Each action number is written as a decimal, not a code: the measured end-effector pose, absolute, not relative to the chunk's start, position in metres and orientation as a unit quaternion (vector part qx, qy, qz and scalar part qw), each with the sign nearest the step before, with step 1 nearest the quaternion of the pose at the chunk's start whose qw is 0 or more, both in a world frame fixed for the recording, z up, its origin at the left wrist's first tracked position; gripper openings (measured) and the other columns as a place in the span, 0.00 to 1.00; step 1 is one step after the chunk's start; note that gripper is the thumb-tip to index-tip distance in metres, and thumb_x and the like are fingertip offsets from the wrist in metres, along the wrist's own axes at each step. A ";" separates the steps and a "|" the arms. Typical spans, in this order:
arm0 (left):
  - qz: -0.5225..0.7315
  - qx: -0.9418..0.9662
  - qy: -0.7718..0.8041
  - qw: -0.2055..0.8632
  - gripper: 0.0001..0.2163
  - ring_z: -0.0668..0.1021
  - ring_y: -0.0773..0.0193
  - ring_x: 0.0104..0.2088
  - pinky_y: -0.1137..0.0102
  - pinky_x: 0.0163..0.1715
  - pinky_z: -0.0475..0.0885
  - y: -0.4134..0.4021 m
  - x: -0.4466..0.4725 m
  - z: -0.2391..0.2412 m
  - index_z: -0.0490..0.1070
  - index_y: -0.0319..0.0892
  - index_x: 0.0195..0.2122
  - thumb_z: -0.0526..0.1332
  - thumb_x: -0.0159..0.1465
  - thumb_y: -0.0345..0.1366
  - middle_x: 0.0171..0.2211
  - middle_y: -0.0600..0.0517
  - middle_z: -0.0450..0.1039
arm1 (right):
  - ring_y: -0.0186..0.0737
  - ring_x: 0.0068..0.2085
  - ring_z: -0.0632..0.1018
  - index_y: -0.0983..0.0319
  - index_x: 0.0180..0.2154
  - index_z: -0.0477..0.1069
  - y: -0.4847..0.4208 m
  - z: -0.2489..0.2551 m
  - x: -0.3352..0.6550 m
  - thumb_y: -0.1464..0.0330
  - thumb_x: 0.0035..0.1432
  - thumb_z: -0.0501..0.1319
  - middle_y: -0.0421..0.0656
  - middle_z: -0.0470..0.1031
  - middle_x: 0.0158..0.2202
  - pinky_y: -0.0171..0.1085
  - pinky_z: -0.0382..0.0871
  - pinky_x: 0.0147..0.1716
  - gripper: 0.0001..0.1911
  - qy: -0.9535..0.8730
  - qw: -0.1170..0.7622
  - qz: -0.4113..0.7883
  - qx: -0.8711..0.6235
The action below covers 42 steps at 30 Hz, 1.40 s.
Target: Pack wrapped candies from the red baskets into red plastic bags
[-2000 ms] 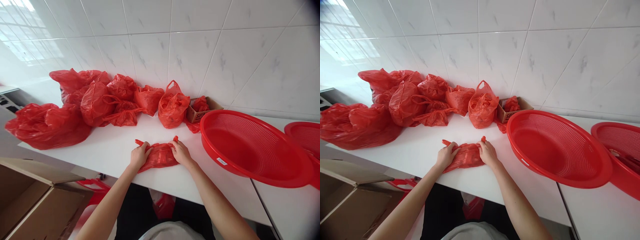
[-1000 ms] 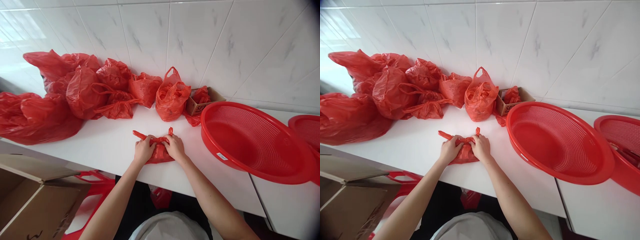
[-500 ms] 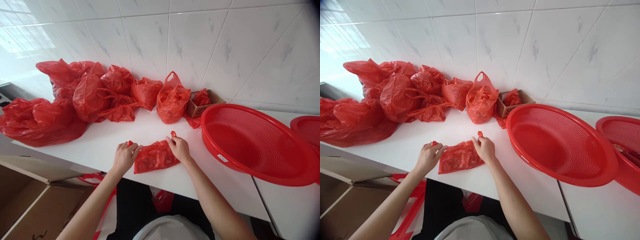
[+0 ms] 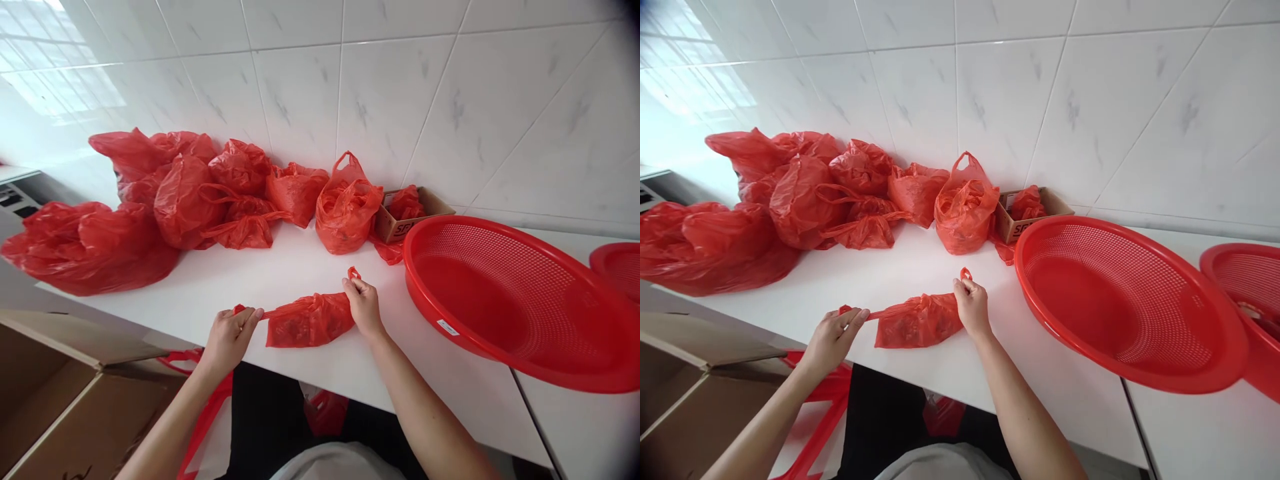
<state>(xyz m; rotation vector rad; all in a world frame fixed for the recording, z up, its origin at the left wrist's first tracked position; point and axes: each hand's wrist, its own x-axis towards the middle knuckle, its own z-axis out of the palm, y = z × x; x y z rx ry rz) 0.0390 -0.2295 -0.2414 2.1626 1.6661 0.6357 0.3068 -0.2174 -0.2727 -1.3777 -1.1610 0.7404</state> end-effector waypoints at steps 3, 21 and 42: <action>0.229 0.736 0.611 0.179 0.22 0.57 0.66 0.19 0.69 0.25 0.61 -0.221 0.029 -0.250 0.48 0.45 0.19 0.46 0.67 0.49 0.16 0.58 0.47 | 0.32 0.23 0.53 0.57 0.22 0.43 -0.218 -0.272 0.316 0.58 0.59 0.54 0.34 0.46 0.19 0.33 0.51 0.23 0.23 -0.501 0.561 0.291 -0.591; 0.221 0.810 0.455 0.298 0.09 0.79 0.57 0.39 0.65 0.42 0.72 -0.207 0.135 -0.209 0.77 0.49 0.40 0.61 0.61 0.39 0.37 0.51 0.79 | 0.33 0.26 0.62 0.59 0.29 0.62 -0.226 -0.262 0.324 0.51 0.60 0.59 0.34 0.58 0.23 0.32 0.60 0.27 0.19 -0.450 0.612 0.418 -0.498; 0.109 0.756 0.613 0.202 0.13 0.78 0.60 0.42 0.60 0.42 0.76 -0.004 -0.003 -0.134 0.72 0.39 0.48 0.60 0.67 0.40 0.46 0.47 0.74 | 0.37 0.23 0.65 0.55 0.37 0.65 -0.215 -0.294 0.298 0.56 0.60 0.55 0.34 0.63 0.22 0.33 0.57 0.22 0.10 -0.549 0.471 0.356 -0.592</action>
